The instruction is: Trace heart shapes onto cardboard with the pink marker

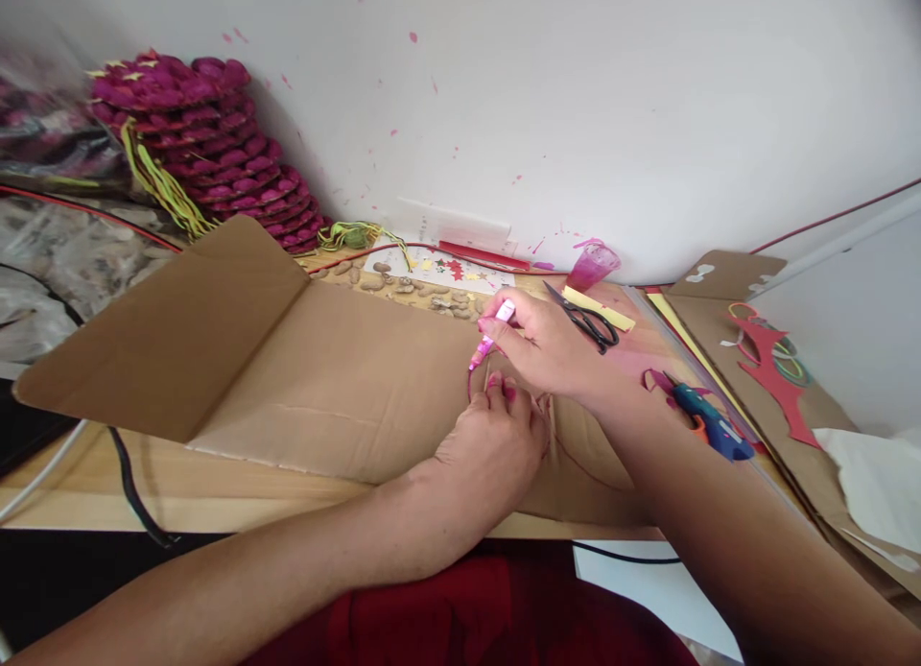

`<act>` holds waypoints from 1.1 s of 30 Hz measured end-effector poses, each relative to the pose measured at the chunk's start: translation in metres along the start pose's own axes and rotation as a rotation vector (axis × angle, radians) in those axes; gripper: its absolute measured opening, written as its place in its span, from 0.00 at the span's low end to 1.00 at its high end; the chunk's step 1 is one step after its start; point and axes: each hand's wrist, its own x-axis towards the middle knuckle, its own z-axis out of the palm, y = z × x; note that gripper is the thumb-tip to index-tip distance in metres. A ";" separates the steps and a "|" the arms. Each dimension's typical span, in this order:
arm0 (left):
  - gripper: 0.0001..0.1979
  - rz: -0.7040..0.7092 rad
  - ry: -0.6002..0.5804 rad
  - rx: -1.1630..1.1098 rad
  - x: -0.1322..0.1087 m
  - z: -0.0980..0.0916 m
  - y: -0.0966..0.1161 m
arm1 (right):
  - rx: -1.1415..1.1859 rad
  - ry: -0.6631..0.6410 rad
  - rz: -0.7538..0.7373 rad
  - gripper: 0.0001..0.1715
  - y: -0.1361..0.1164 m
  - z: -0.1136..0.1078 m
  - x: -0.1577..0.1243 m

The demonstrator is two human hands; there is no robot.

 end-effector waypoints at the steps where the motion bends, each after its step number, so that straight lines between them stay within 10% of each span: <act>1: 0.22 0.000 0.002 0.000 0.000 0.001 0.000 | -0.019 0.020 -0.006 0.07 0.003 -0.001 0.001; 33: 0.23 -0.009 -0.016 0.000 0.001 0.000 -0.001 | 0.148 -0.089 0.019 0.07 -0.001 0.003 -0.001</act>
